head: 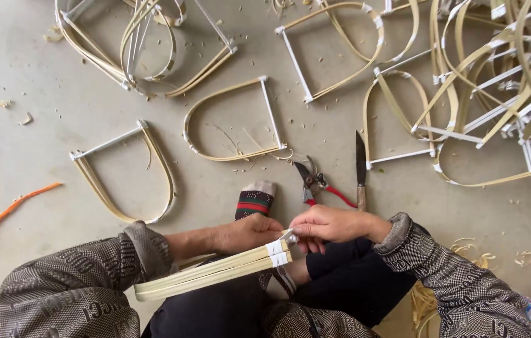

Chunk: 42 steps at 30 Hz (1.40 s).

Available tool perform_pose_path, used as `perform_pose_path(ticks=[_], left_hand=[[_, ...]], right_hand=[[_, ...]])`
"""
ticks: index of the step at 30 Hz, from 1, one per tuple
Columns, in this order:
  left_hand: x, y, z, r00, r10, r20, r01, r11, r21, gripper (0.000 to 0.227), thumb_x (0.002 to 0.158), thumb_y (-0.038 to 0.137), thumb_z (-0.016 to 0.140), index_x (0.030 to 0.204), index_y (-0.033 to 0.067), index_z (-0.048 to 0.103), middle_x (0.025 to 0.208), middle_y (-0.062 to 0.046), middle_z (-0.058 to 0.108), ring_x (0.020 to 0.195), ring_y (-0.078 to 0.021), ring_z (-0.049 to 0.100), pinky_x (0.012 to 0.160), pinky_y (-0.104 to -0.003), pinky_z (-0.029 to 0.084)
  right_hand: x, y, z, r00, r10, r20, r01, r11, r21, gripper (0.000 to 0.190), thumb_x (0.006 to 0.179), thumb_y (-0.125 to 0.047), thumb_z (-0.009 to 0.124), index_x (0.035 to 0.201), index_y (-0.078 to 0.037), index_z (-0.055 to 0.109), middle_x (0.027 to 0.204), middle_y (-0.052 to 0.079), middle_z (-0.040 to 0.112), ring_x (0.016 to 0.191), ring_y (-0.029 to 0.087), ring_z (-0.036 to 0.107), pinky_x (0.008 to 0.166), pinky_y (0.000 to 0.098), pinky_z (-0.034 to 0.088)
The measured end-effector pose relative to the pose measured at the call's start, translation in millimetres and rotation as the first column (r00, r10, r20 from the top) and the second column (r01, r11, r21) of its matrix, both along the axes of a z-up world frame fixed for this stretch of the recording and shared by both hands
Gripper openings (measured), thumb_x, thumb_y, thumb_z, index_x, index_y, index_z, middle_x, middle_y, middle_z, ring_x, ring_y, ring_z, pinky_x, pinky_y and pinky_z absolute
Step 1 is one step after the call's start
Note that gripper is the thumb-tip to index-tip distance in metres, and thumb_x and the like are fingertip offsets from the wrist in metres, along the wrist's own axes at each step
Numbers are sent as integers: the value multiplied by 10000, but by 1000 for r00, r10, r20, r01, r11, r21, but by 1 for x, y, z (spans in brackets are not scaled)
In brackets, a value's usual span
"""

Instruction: Cutting and assembling bamboo frames for furniture or household items.

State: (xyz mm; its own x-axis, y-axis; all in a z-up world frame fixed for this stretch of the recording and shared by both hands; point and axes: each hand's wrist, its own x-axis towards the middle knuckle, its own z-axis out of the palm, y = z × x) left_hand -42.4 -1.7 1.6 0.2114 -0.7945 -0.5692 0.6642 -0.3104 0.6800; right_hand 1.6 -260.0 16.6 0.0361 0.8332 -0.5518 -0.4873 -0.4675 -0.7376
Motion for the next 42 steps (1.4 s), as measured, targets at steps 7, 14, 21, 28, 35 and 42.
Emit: perform_pose_path(ticks=[7,14,21,28,35,42], left_hand=[[-25,5,-25,999,36,12,-34,990,-135,244,1035,218,638,1146,2,658,873,16,657,793,-39,603,666,-244,530],[-21,7,-23,987,34,156,-3,981,-195,256,1036,220,640,1161,-3,655,900,9,658,821,-43,608,685,-248,540],[-11,10,-23,945,42,324,44,966,-254,272,1036,222,642,1179,-10,652,935,0,659,855,-48,614,709,-254,552],[19,4,-1,976,40,214,-45,999,18,296,1071,251,481,1219,43,630,779,-10,635,633,-81,591,555,-279,527],[65,7,28,855,364,369,-376,926,-41,497,1105,180,488,1595,124,423,707,40,543,607,-28,516,558,-225,484],[64,9,12,850,455,267,-465,885,-29,420,1104,170,522,1517,96,514,786,40,669,627,-18,622,587,-205,558]], right_hand=[[-16,4,-2,990,-61,-127,66,997,37,341,1089,-267,441,1110,-9,662,849,31,718,659,73,674,599,228,551],[-22,8,-2,986,-83,-146,88,996,23,341,1095,-263,448,1113,5,658,841,50,725,643,82,677,595,228,547],[-24,10,-9,992,-42,-123,50,997,58,339,1094,-253,447,1064,15,652,828,73,727,635,98,690,576,244,576],[10,-3,-30,982,-187,-18,187,982,-7,336,1050,-297,501,1110,-15,673,840,67,739,672,129,707,590,279,605],[-23,-21,-101,312,115,943,491,830,-264,843,910,-457,738,1512,29,403,1396,235,554,1278,414,476,1050,552,412],[-72,-16,-147,421,216,881,612,650,-452,1221,696,-418,919,1624,-10,239,1542,231,327,1421,425,317,1169,665,254]])
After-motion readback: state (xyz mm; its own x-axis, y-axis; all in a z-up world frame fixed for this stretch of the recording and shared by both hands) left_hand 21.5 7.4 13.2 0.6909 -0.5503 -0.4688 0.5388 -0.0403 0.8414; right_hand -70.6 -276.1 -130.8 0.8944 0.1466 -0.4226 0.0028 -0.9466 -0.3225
